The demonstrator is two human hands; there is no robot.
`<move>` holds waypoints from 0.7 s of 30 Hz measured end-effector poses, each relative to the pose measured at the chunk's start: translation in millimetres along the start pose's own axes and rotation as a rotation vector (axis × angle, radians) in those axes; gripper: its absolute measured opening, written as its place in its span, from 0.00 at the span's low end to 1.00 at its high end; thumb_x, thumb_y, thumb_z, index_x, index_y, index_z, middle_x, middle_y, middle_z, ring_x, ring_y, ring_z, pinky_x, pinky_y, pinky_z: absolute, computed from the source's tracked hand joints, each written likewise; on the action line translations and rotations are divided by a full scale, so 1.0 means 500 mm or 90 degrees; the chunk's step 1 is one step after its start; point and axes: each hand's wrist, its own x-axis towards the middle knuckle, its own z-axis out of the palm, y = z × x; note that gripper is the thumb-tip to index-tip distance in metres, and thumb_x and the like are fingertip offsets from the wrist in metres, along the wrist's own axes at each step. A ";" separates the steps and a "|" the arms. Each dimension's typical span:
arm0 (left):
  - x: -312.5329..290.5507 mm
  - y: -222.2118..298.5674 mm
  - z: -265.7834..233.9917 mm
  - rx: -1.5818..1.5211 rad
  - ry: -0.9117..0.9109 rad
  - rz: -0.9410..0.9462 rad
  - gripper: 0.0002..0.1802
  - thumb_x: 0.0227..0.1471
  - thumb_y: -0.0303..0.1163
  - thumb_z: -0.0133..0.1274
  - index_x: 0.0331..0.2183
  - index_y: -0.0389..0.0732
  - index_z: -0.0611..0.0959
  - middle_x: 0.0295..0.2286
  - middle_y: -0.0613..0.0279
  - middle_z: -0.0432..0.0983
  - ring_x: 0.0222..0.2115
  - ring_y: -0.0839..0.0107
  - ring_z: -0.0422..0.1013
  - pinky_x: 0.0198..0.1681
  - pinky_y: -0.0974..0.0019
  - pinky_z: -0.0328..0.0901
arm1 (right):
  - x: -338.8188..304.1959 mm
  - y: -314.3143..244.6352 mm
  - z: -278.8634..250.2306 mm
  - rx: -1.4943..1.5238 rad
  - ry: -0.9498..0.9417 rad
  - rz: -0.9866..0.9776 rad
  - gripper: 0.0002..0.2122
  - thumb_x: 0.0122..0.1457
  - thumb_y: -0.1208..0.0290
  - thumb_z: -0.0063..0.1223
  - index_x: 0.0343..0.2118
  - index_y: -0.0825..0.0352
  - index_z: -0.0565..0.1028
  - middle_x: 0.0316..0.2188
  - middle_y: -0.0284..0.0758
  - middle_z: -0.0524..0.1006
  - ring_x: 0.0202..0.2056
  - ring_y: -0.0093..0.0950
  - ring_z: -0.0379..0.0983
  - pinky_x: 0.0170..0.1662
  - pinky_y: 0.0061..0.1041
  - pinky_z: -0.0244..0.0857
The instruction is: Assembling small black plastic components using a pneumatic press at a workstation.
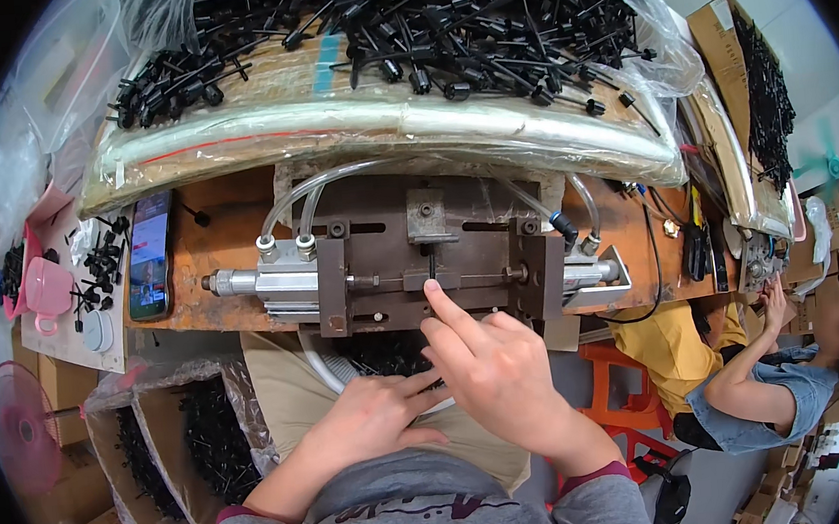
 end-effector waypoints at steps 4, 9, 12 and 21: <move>-0.005 -0.007 0.021 0.009 0.085 0.024 0.30 0.48 0.53 0.57 0.48 0.44 0.80 0.47 0.57 0.76 0.36 0.63 0.77 0.36 0.62 0.73 | 0.073 0.025 -0.058 -0.017 0.122 -0.076 0.11 0.49 0.74 0.59 0.36 0.68 0.75 0.41 0.39 0.79 0.26 0.26 0.73 0.30 0.25 0.64; -0.014 -0.007 0.029 0.020 0.152 0.064 0.24 0.47 0.47 0.61 0.45 0.47 0.82 0.45 0.61 0.78 0.32 0.66 0.77 0.34 0.65 0.73 | 0.257 0.081 -0.115 -0.074 0.244 -0.043 0.12 0.49 0.75 0.62 0.38 0.65 0.76 0.37 0.35 0.79 0.29 0.34 0.76 0.35 0.29 0.69; -0.009 -0.004 0.032 0.020 0.176 0.088 0.22 0.47 0.45 0.62 0.44 0.48 0.83 0.43 0.63 0.79 0.29 0.68 0.77 0.33 0.66 0.73 | 0.356 0.156 -0.124 -0.250 0.301 -0.119 0.07 0.45 0.82 0.54 0.30 0.68 0.75 0.29 0.39 0.78 0.33 0.39 0.77 0.32 0.35 0.72; -0.025 -0.013 0.036 0.028 0.178 0.081 0.19 0.47 0.42 0.62 0.41 0.45 0.84 0.41 0.63 0.80 0.29 0.68 0.76 0.31 0.67 0.72 | 0.449 0.198 -0.106 -0.307 -0.060 0.116 0.12 0.45 0.76 0.57 0.36 0.67 0.79 0.36 0.43 0.81 0.38 0.40 0.80 0.39 0.36 0.74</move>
